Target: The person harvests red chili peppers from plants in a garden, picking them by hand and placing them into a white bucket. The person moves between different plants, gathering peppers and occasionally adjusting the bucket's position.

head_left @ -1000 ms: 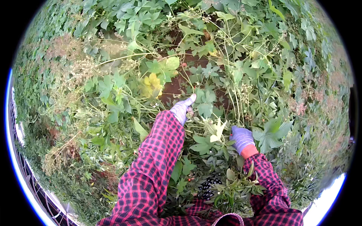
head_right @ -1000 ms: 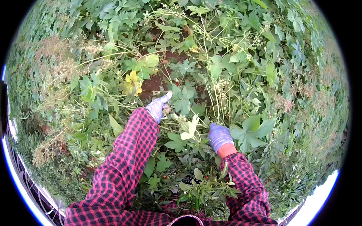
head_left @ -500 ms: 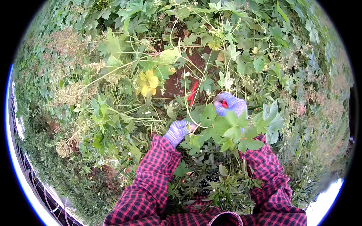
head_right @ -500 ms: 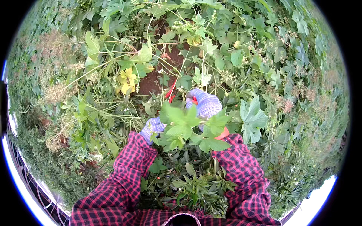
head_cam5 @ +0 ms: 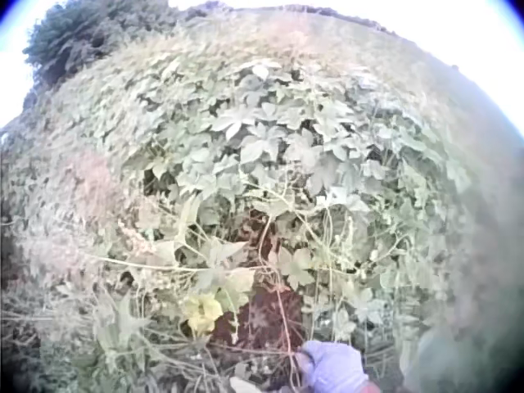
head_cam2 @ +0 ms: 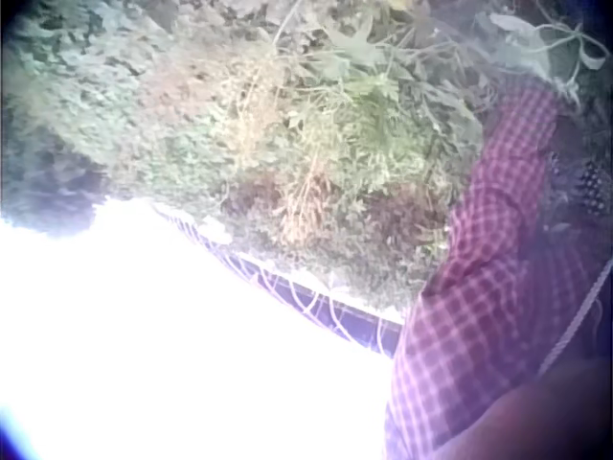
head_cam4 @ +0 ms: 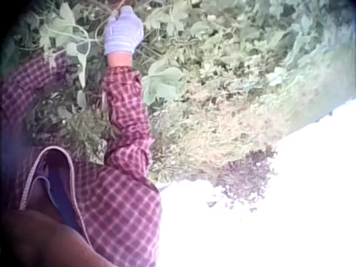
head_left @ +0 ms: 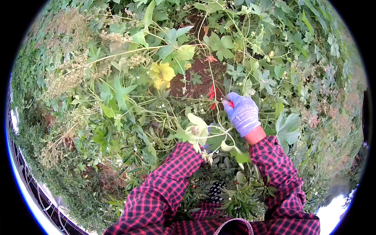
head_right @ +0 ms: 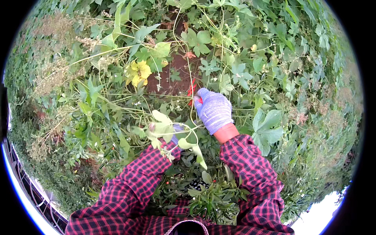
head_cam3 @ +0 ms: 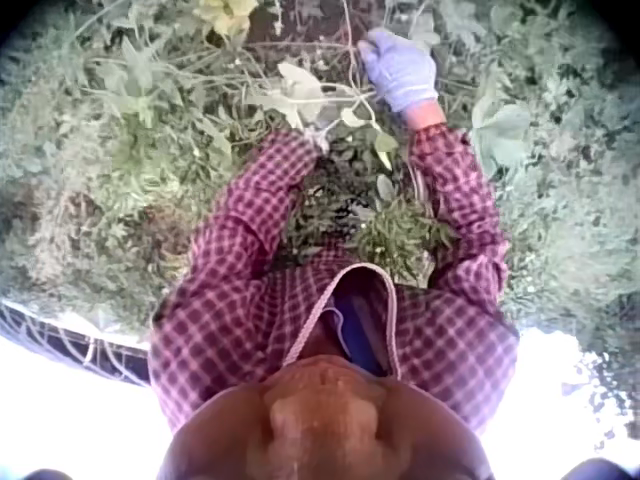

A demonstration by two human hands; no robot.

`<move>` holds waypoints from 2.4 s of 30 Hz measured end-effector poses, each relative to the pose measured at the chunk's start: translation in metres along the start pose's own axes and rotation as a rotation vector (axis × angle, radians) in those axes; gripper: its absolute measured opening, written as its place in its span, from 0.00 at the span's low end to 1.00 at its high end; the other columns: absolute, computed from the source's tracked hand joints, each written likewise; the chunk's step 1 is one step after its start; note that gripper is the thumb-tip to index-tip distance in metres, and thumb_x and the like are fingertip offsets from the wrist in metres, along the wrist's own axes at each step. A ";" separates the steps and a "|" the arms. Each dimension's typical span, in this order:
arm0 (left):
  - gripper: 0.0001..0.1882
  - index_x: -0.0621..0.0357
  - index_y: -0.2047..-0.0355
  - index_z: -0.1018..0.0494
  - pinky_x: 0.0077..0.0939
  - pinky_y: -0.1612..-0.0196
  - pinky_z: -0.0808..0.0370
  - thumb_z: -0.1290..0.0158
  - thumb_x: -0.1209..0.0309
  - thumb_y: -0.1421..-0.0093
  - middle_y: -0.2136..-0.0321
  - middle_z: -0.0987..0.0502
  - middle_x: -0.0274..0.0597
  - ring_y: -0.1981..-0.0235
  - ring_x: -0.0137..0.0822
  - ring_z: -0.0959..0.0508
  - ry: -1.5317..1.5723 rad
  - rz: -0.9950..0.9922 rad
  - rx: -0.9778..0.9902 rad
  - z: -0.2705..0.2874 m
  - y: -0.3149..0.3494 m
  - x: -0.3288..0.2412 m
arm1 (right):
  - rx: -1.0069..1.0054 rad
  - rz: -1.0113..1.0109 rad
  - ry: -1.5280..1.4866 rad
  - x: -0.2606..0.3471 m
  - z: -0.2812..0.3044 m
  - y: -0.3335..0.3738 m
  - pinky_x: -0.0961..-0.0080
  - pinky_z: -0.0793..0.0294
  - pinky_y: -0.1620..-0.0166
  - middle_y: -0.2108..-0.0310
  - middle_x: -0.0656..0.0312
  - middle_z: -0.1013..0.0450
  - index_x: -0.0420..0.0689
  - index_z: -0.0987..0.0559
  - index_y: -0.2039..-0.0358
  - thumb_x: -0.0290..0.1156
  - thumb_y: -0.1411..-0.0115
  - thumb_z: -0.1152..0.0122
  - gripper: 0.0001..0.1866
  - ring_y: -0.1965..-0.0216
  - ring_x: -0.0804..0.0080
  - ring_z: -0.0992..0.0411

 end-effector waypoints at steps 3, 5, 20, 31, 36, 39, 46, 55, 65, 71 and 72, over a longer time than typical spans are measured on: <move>0.23 0.50 0.51 0.37 0.32 0.54 0.31 0.58 0.53 0.42 0.56 0.30 0.46 0.60 0.44 0.28 0.066 -0.009 0.061 -0.016 -0.014 -0.003 | 0.088 0.445 -0.496 -0.037 -0.097 -0.038 0.66 0.30 0.65 0.73 0.53 0.29 0.47 0.24 0.66 0.39 0.47 0.46 0.12 0.71 0.57 0.30; 0.23 0.51 0.51 0.35 0.30 0.53 0.32 0.56 0.54 0.43 0.58 0.28 0.45 0.58 0.40 0.29 -0.774 0.132 0.137 -0.014 0.003 -0.058 | 0.379 0.334 -0.059 0.003 -0.088 -0.049 0.67 0.30 0.62 0.69 0.53 0.28 0.43 0.23 0.69 0.40 0.49 0.46 0.14 0.67 0.57 0.30; 0.14 0.64 0.62 0.28 0.32 0.64 0.26 0.47 0.72 0.49 0.61 0.26 0.47 0.65 0.35 0.25 -0.469 -0.225 -0.588 0.013 0.003 -0.202 | 0.033 -0.500 -0.160 -0.133 -0.124 0.006 0.64 0.31 0.60 0.67 0.44 0.28 0.39 0.27 0.61 0.38 0.52 0.42 0.20 0.65 0.49 0.29; 0.67 0.47 0.38 0.71 0.39 0.42 0.42 0.33 0.53 0.69 0.37 0.68 0.46 0.40 0.49 0.47 -1.270 0.678 -0.268 0.002 -0.112 -0.125 | 0.199 -0.524 -0.036 -0.090 -0.115 0.010 0.58 0.32 0.55 0.61 0.45 0.29 0.42 0.37 0.49 0.37 0.48 0.48 0.26 0.59 0.50 0.30; 0.63 0.51 0.39 0.72 0.31 0.45 0.38 0.38 0.47 0.62 0.44 0.45 0.54 0.46 0.42 0.36 -1.173 0.844 -0.216 0.033 -0.141 -0.070 | 0.250 -0.540 -0.108 -0.079 -0.108 0.008 0.59 0.31 0.58 0.64 0.45 0.28 0.40 0.33 0.54 0.33 0.48 0.48 0.20 0.60 0.51 0.29; 0.54 0.53 0.39 0.64 0.30 0.44 0.39 0.43 0.47 0.55 0.48 0.37 0.52 0.48 0.42 0.34 -1.476 0.466 0.338 0.041 -0.152 -0.047 | 0.260 -0.525 -0.103 -0.082 -0.111 0.006 0.60 0.31 0.58 0.64 0.46 0.28 0.43 0.33 0.52 0.36 0.49 0.46 0.23 0.61 0.51 0.29; 0.38 0.52 0.42 0.48 0.33 0.47 0.35 0.44 0.60 0.51 0.50 0.34 0.50 0.50 0.45 0.31 -1.360 0.703 -0.069 0.078 -0.122 -0.028 | 0.225 -0.432 -0.089 -0.075 -0.107 0.006 0.60 0.30 0.59 0.66 0.47 0.28 0.40 0.30 0.59 0.36 0.48 0.46 0.18 0.62 0.51 0.29; 0.26 0.48 0.50 0.34 0.30 0.56 0.30 0.48 0.61 0.51 0.60 0.25 0.43 0.60 0.43 0.26 -1.021 0.554 -0.423 0.090 -0.029 -0.106 | 0.215 -0.233 -0.073 -0.048 -0.092 0.002 0.61 0.30 0.60 0.66 0.50 0.27 0.45 0.28 0.56 0.35 0.46 0.50 0.17 0.64 0.53 0.29; 0.25 0.51 0.52 0.32 0.35 0.54 0.31 0.47 0.61 0.53 0.58 0.27 0.47 0.57 0.43 0.27 -1.182 0.566 -0.038 0.083 -0.031 -0.077 | 0.062 0.133 0.137 -0.007 -0.082 -0.024 0.62 0.29 0.68 0.75 0.52 0.27 0.43 0.28 0.66 0.32 0.50 0.48 0.11 0.71 0.55 0.27; 0.26 0.53 0.52 0.32 0.34 0.55 0.31 0.47 0.60 0.52 0.59 0.27 0.47 0.58 0.42 0.27 -0.039 0.276 0.071 0.115 -0.011 -0.082 | 0.255 0.225 -0.300 -0.021 -0.077 -0.051 0.70 0.30 0.71 0.78 0.54 0.28 0.40 0.24 0.73 0.34 0.49 0.44 0.10 0.78 0.62 0.31; 0.26 0.53 0.52 0.32 0.34 0.55 0.31 0.47 0.60 0.52 0.59 0.27 0.46 0.58 0.42 0.27 0.105 0.224 0.065 0.116 -0.008 -0.087 | 0.145 0.237 -0.459 -0.019 -0.078 -0.039 0.73 0.30 0.72 0.79 0.57 0.28 0.40 0.23 0.72 0.34 0.49 0.43 0.10 0.79 0.67 0.31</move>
Point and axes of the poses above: each hand's wrist, its own y-axis away from the middle knuckle, its own z-axis out of the back of the hand, x = y × z, the point moved 1 cm from there along -y, towards the middle knuckle
